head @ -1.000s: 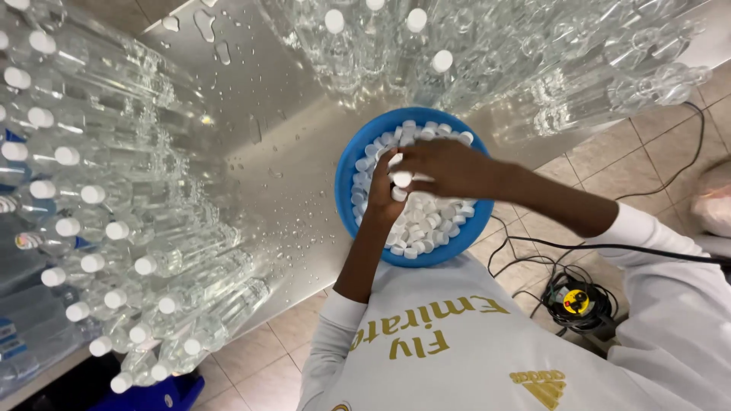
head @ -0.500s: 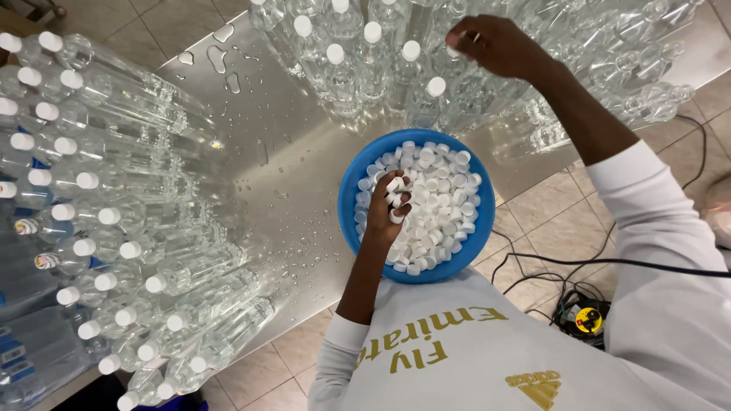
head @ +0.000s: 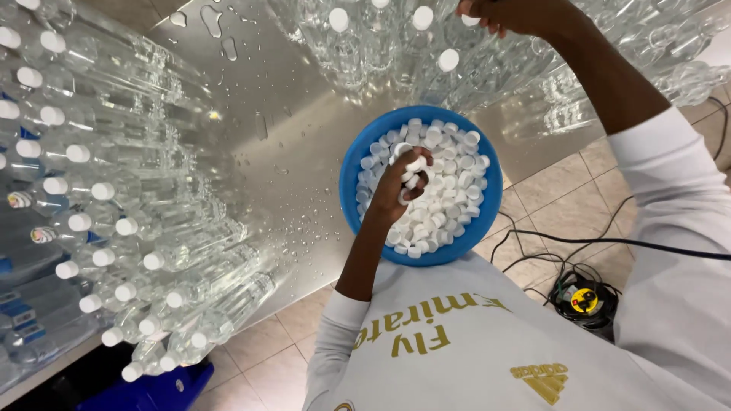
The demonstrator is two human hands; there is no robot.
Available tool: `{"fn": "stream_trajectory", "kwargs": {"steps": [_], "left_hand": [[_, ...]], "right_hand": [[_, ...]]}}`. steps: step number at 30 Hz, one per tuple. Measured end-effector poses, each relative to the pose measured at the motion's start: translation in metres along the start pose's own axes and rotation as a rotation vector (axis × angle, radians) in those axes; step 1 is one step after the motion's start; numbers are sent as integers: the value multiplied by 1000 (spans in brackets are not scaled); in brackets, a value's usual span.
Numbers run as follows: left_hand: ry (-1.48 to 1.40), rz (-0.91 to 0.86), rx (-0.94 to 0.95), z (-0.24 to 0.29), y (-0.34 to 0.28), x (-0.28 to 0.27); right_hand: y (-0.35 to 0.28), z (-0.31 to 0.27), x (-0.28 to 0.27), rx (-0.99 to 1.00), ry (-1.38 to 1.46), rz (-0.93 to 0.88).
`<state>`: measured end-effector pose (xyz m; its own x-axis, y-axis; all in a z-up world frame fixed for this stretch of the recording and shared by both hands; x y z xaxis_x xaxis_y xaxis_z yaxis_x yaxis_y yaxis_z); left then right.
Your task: Placing plastic caps onto the tops of water bottles
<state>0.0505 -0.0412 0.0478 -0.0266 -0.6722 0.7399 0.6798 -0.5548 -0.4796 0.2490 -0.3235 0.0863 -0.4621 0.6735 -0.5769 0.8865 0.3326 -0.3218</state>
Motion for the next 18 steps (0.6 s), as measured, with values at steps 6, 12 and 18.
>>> {"fn": "stream_trajectory", "kwargs": {"steps": [6, 12, 18], "left_hand": [[383, -106, -44, 10, -14, 31], [495, -8, 58, -9, 2, 5], [518, -98, 4, 4, -16, 25]], "right_hand": [[-81, -155, 37, -2, -310, 343], [-102, -122, 145, -43, -418, -212], [-90, -124, 70, -92, 22, -91]]}}
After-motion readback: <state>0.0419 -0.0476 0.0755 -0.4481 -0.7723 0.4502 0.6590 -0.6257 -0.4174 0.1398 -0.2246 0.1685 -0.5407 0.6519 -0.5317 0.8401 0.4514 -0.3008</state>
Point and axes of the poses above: each hand's wrist, its own y-axis towards the middle knuckle, its own x-axis out of the palm, z = x × y, the point moved 7 cm from there along y, towards the middle knuckle, and after that the axes turned 2 degrees about x, right-handed, at the moved point
